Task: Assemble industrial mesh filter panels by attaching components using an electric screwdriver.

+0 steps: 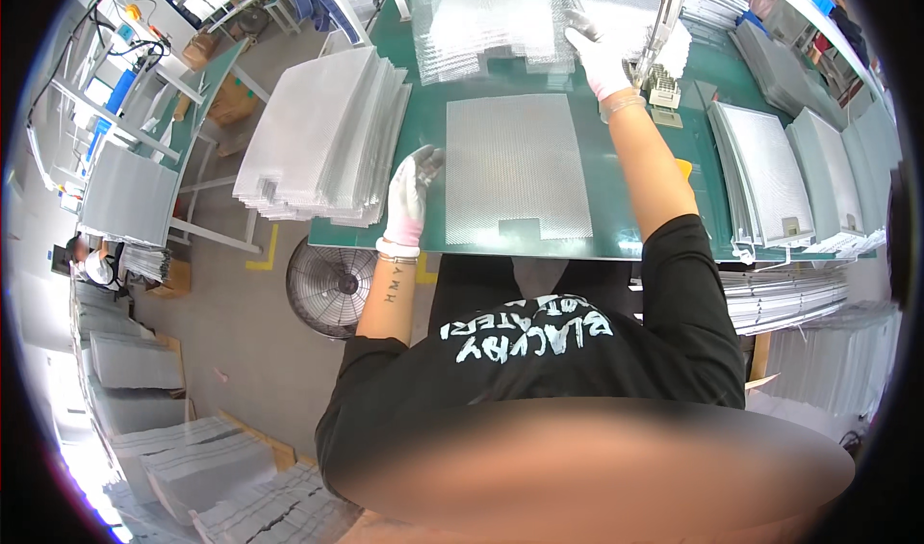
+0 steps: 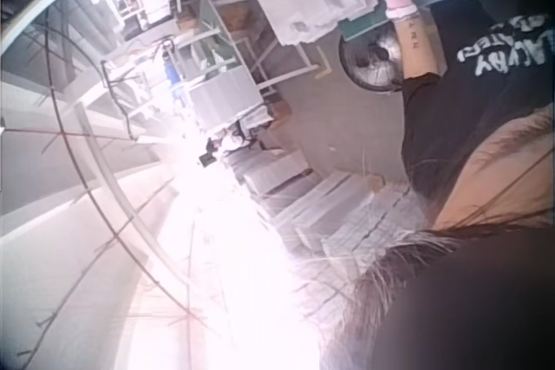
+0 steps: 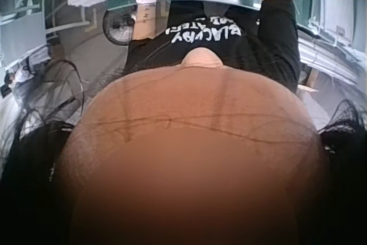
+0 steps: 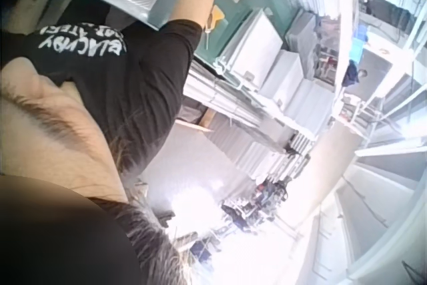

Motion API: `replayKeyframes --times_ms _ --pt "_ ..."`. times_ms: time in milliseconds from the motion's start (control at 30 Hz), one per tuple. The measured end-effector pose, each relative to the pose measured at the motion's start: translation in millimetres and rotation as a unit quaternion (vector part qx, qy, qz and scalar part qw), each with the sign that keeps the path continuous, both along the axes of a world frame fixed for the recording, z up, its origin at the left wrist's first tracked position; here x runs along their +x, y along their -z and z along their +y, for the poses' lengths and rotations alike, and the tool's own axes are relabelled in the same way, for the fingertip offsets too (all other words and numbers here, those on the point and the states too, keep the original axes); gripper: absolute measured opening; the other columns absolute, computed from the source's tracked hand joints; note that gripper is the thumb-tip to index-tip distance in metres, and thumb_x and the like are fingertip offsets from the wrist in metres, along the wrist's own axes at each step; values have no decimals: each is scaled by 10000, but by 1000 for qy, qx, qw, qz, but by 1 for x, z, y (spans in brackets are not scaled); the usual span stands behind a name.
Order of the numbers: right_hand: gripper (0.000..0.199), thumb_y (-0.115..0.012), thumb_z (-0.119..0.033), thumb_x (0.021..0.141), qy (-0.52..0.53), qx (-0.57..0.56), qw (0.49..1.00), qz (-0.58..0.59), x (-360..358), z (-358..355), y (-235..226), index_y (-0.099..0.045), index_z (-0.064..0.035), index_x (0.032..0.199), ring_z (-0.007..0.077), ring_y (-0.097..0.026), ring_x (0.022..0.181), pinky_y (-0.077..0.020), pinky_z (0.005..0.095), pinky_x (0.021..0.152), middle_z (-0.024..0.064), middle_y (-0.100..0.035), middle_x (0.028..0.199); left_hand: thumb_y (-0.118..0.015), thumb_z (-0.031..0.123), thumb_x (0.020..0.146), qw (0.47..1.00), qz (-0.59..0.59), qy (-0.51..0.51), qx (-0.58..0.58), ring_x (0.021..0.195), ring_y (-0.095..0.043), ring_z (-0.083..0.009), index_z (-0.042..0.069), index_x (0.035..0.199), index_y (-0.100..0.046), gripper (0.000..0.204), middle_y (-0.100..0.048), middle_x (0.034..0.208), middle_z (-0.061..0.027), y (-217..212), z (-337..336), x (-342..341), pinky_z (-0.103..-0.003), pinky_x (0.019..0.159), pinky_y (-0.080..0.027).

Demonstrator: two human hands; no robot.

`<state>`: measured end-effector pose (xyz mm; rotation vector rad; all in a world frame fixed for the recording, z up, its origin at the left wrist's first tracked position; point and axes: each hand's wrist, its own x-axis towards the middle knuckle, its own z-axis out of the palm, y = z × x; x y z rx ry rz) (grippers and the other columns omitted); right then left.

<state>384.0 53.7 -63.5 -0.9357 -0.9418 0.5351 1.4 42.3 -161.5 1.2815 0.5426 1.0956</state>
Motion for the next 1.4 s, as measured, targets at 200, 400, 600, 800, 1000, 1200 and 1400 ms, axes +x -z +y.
replayKeyframes --times_ms 200,400,600,800,1000,1200,1400 --pt "377 -662 -11 881 9 20 997 72 21 14 -1 -663 -64 1254 137 -605 1047 -483 267 935 59 -675 1187 -474 357 1051 1000 7 9 -10 1259 -545 -305 -135 1355 -436 580 -547 1327 -253 1 3 29 -401 1097 -426" --pt "421 -636 19 902 -27 130 991 26 21 10 -16 -569 -34 1314 181 -603 1122 -504 301 954 88 -609 1271 -662 401 926 934 291 -169 116 1314 -505 -338 -84 1383 -459 697 -538 1381 -247 26 80 63 -389 1097 -397" --pt "424 -624 -34 900 320 12 850 -418 67 -54 15 -553 -35 1318 299 -545 1219 -449 387 1032 167 -574 1320 -755 556 775 858 485 -163 35 1343 -450 -436 -47 1451 -386 978 -493 1426 -276 -11 135 151 -406 1122 -366" --pt "457 -575 -119 954 79 10 994 75 -1 -168 2 -481 -64 1398 233 -559 1128 -434 358 1007 116 -574 1261 -705 71 892 978 125 -126 113 1106 -610 -216 -53 1389 -464 566 -646 1220 -124 19 194 132 -338 979 -477" --pt "399 -579 -52 937 50 97 970 217 11 -277 91 -546 -123 1329 259 -603 1129 -473 430 1016 104 -618 1244 -646 18 938 991 10 72 112 1067 -600 -134 -22 1367 -500 455 -645 1193 -68 -49 208 151 -269 953 -476" --pt "352 -626 14 904 -36 117 957 264 -1 -298 116 -641 -145 1218 254 -636 1121 -532 431 968 105 -652 1239 -676 76 919 991 30 10 127 1104 -606 -163 -28 1377 -498 503 -653 1226 -99 -88 273 168 -297 990 -461" --pt "368 -627 24 896 -28 90 959 267 -5 -289 131 -630 -130 1230 231 -632 1116 -518 418 979 91 -651 1236 -780 143 797 936 255 -159 182 1156 -612 -271 -94 1477 -285 873 -615 1269 -231 -80 329 180 -343 986 -481"
